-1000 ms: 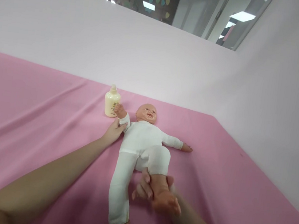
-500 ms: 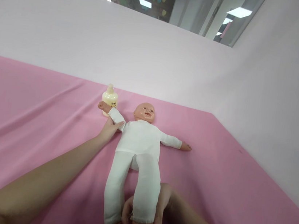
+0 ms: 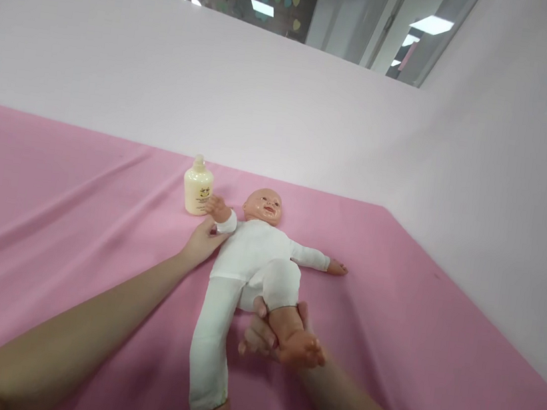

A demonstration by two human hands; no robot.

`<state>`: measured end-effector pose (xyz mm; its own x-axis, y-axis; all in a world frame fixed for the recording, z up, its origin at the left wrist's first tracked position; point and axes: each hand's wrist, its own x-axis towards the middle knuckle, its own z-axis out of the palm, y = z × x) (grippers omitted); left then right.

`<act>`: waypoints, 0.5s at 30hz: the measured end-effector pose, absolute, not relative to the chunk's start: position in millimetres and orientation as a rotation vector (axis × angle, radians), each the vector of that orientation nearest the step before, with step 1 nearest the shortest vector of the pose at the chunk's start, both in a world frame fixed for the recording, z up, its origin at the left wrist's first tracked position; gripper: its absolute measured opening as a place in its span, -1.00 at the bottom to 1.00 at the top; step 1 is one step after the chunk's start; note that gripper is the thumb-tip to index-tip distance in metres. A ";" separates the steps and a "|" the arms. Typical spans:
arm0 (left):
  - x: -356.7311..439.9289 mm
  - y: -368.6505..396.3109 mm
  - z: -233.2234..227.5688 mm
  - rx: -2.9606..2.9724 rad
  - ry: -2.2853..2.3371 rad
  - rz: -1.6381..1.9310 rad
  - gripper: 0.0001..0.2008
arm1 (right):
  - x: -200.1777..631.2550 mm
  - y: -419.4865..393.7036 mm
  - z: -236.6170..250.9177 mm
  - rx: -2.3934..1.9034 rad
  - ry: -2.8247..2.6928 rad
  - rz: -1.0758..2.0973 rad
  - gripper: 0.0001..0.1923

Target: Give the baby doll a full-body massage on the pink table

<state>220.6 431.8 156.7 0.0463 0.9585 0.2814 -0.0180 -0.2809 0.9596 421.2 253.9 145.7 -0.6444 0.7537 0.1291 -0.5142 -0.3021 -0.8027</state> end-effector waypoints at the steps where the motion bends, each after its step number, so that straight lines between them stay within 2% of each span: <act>1: 220.9 430.0 158.3 1.501 0.985 1.369 -0.56 | 420.4 255.5 152.3 -0.262 -1.025 2.021 -0.26; 5: 220.6 424.8 165.5 1.960 0.805 1.304 -0.71 | 420.5 258.6 174.0 -0.201 -0.861 2.116 -0.37; 10: 218.6 425.3 164.3 2.265 0.829 1.239 -0.57 | 421.1 258.9 180.6 -0.341 -0.663 2.097 -0.45; 15: 217.6 427.9 159.9 2.329 0.798 1.254 -0.53 | 419.5 258.2 183.0 -0.342 -0.651 2.123 -0.44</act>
<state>217.6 427.9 159.9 0.4418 0.6375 0.6312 0.3020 -0.7682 0.5645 419.5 258.2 183.0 -0.5883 0.8086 -0.0078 -0.6651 -0.4894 -0.5641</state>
